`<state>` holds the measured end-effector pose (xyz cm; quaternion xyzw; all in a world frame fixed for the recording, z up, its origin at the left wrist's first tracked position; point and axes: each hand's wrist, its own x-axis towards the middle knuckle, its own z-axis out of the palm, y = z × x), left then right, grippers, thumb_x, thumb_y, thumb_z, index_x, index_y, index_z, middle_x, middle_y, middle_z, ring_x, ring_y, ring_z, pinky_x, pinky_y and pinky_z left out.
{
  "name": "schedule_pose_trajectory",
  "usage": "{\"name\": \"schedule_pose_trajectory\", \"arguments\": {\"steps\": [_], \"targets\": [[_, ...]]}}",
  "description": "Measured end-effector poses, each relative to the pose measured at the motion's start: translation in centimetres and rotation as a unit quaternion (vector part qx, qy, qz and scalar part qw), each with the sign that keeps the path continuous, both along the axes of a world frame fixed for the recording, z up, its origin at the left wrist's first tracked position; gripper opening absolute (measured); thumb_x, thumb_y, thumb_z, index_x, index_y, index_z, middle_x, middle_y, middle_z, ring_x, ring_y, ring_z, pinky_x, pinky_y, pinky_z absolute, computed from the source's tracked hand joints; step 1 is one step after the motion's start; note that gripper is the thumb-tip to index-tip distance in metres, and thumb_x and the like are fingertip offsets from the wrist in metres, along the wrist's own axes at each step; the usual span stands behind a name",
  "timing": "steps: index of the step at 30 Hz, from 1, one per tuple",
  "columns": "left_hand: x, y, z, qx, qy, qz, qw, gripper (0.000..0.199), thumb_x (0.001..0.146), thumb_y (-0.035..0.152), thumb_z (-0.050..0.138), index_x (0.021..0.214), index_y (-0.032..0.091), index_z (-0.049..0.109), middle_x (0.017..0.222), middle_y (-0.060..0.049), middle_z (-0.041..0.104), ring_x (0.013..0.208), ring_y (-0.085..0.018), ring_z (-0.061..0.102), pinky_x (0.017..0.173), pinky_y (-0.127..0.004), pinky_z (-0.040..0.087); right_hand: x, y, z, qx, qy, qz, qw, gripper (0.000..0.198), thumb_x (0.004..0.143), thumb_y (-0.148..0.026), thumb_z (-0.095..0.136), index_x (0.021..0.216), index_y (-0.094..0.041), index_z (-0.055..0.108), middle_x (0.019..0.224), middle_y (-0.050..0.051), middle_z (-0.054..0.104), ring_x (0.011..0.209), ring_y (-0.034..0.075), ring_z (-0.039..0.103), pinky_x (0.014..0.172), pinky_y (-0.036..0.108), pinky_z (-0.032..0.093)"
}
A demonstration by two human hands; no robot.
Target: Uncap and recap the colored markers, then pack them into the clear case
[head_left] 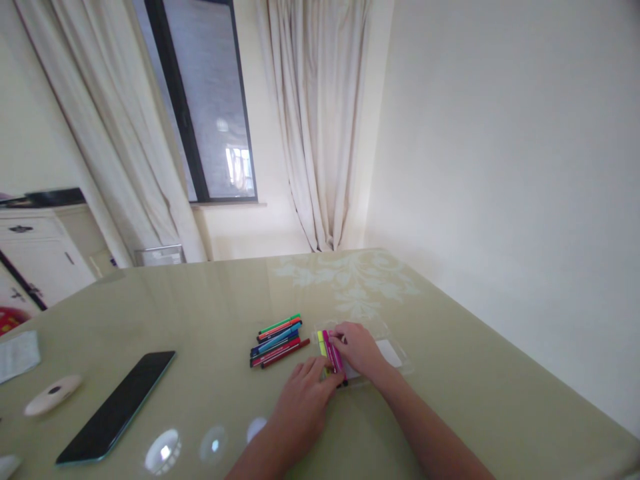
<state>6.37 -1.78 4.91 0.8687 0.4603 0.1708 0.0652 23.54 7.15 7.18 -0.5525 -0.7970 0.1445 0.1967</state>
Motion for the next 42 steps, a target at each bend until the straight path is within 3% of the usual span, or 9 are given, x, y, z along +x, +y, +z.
{"name": "schedule_pose_trajectory", "arguments": {"steps": [12, 17, 20, 22, 24, 28, 34, 37, 42], "targets": [[0.0, -0.1, 0.5, 0.029, -0.003, 0.007, 1.000, 0.041, 0.094, 0.014, 0.052, 0.129, 0.030, 0.063, 0.131, -0.008, 0.062, 0.119, -0.029, 0.057, 0.105, -0.048, 0.047, 0.1, 0.4, -1.0, 0.002, 0.037, 0.023, 0.999, 0.021, 0.090, -0.025, 0.063, 0.094, -0.021, 0.083, 0.088, 0.007, 0.079, 0.078, 0.021, 0.069, 0.071, 0.027, 0.044], [-0.7, 0.6, -0.1, 0.043, -0.054, 0.001, 0.998, 0.032, 0.100, 0.020, 0.051, 0.129, 0.027, 0.064, 0.124, -0.007, 0.066, 0.114, -0.023, 0.061, 0.103, -0.038, 0.049, 0.4, 0.5, -0.8, 0.007, 0.061, 0.038, 0.997, 0.025, 0.095, -0.025, 0.057, 0.101, -0.023, 0.082, 0.098, 0.007, 0.081, 0.086, 0.021, 0.071, 0.078, 0.028, 0.046], [-2.2, 1.6, -0.3, 0.068, -0.048, 0.098, 0.992, 0.029, 0.102, 0.019, 0.046, 0.122, 0.023, 0.067, 0.118, -0.008, 0.067, 0.112, -0.024, 0.062, 0.100, -0.038, 0.050, 0.5, 0.5, -0.7, 0.001, 0.081, 0.035, 0.996, 0.026, 0.096, -0.022, 0.055, 0.104, -0.020, 0.080, 0.098, 0.008, 0.080, 0.088, 0.021, 0.071, 0.079, 0.028, 0.047], [-3.3, 2.2, -0.1, 0.078, -0.005, 0.193, 0.978, 0.026, 0.101, 0.018, 0.047, 0.116, 0.020, 0.068, 0.114, -0.010, 0.066, 0.112, -0.028, 0.060, 0.099, -0.043, 0.048, 0.5, 0.5, -0.7, -0.001, 0.090, 0.029, 0.995, 0.025, 0.096, -0.021, 0.055, 0.104, -0.019, 0.079, 0.095, 0.008, 0.079, 0.086, 0.021, 0.070, 0.077, 0.027, 0.047], [-4.3, 2.5, 0.2, 0.072, 0.032, 0.246, 0.966, 0.021, 0.100, 0.020, 0.050, 0.110, 0.019, 0.068, 0.113, -0.010, 0.065, 0.112, -0.029, 0.059, 0.099, -0.044, 0.047, 0.4, 0.5, -0.8, 0.016, 0.094, 0.025, 0.995, 0.022, 0.096, -0.019, 0.056, 0.102, -0.018, 0.078, 0.095, 0.008, 0.078, 0.086, 0.020, 0.069, 0.078, 0.028, 0.047], [-5.1, 2.7, 0.3, 0.032, 0.032, 0.232, 0.972, 0.015, 0.099, 0.023, 0.051, 0.105, 0.019, 0.064, 0.110, -0.008, 0.064, 0.109, -0.027, 0.059, 0.097, -0.040, 0.046, 0.3, 0.5, -0.7, 0.063, 0.114, 0.024, 0.991, 0.016, 0.094, -0.020, 0.060, 0.095, -0.018, 0.076, 0.094, 0.007, 0.075, 0.087, 0.020, 0.067, 0.080, 0.028, 0.047], [-4.9, 2.9, -0.6, -0.004, -0.031, 0.233, 0.972, 0.023, 0.103, 0.029, 0.040, 0.096, 0.020, 0.060, 0.103, -0.010, 0.065, 0.102, -0.027, 0.062, 0.090, -0.039, 0.047, -0.3, -0.1, 0.0, 0.061, 0.181, 0.037, 0.981, 0.018, 0.095, -0.022, 0.058, 0.091, -0.019, 0.075, 0.089, 0.006, 0.074, 0.080, 0.019, 0.065, 0.075, 0.029, 0.047], [-4.3, 2.8, -0.9, -0.022, -0.153, 0.210, 0.965, 0.034, 0.106, 0.035, 0.027, 0.092, 0.022, 0.055, 0.095, -0.008, 0.065, 0.092, -0.025, 0.063, 0.083, -0.037, 0.047, -1.1, -0.7, 0.2, -0.006, 0.274, 0.065, 0.959, 0.018, 0.094, -0.032, 0.062, 0.096, -0.020, 0.075, 0.087, 0.005, 0.075, 0.076, 0.018, 0.065, 0.073, 0.030, 0.049], [-2.6, 2.1, -0.3, -0.085, -0.333, 0.140, 0.928, 0.045, 0.106, 0.054, 0.024, 0.085, 0.024, 0.051, 0.072, 0.000, 0.059, 0.066, -0.019, 0.057, 0.064, -0.029, 0.042, -2.1, -1.4, 0.6, -0.174, 0.460, 0.148, 0.858, 0.028, 0.085, -0.044, 0.075, 0.094, -0.018, 0.074, 0.085, 0.004, 0.076, 0.075, 0.019, 0.068, 0.073, 0.031, 0.052]]}}
